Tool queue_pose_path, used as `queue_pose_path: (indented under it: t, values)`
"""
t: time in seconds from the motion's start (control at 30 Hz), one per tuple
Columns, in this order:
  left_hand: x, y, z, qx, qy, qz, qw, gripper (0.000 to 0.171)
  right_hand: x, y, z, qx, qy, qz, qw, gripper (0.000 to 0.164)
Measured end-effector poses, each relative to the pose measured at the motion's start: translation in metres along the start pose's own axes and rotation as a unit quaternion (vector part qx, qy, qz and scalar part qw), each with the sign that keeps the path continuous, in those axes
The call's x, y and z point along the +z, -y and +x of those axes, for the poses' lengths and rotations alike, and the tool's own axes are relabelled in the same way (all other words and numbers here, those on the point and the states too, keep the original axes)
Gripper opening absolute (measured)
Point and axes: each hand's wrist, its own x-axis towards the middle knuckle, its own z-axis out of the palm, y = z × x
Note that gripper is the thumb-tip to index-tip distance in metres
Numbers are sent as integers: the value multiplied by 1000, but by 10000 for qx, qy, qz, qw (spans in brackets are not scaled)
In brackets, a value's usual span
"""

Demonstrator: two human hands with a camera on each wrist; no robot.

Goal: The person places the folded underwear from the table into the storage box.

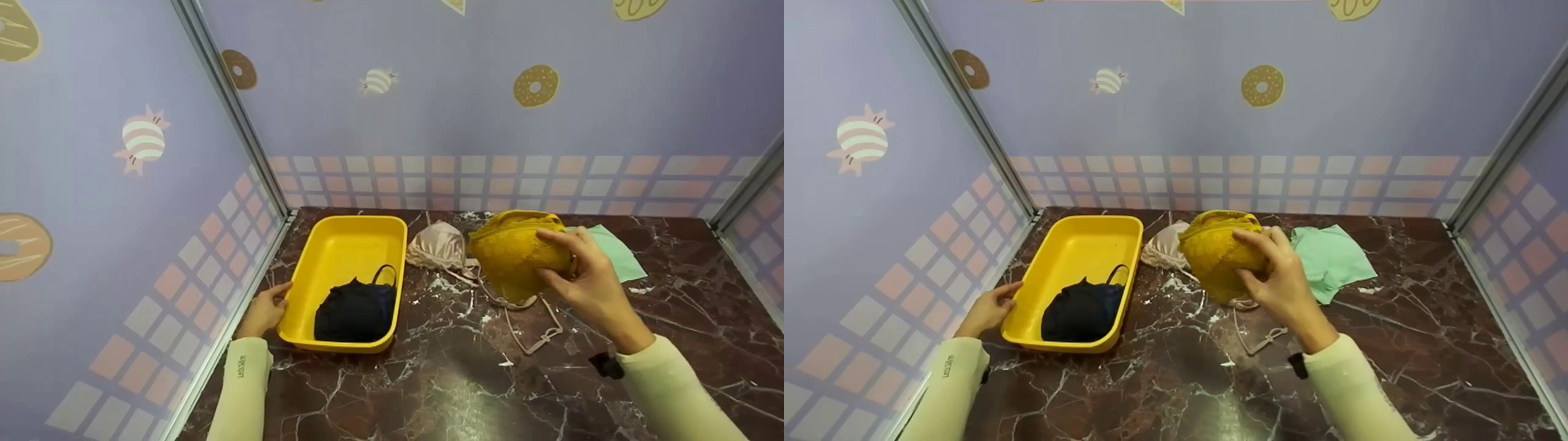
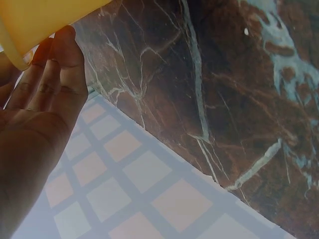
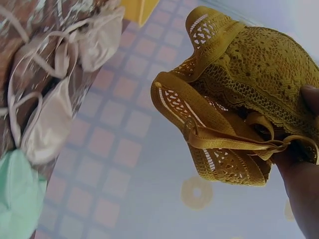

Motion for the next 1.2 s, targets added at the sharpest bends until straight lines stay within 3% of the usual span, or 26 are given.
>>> queue_pose_path:
  t: [0.3,0.6,0.73,0.97,1.2]
  values:
    - [1,-2,-2,75,-48,18,10000,42,41,6,13,194,80,793,9966,58]
    - [4,-6,-1,-67,-46,-182,9998,43,101,20,23,591,175,1365,9887,56]
    - [7,-6,-1,-128,-8,-215,9997,43,127,21,26,487,164,1693,9842,54]
    - [8,-6,-1,-170,-26,-243,9996,43,162,25,30,513,166,1498,9872,51]
    - [7,-4,-2,-175,-20,-337,9993,45,198,32,29,723,301,1725,9819,51]
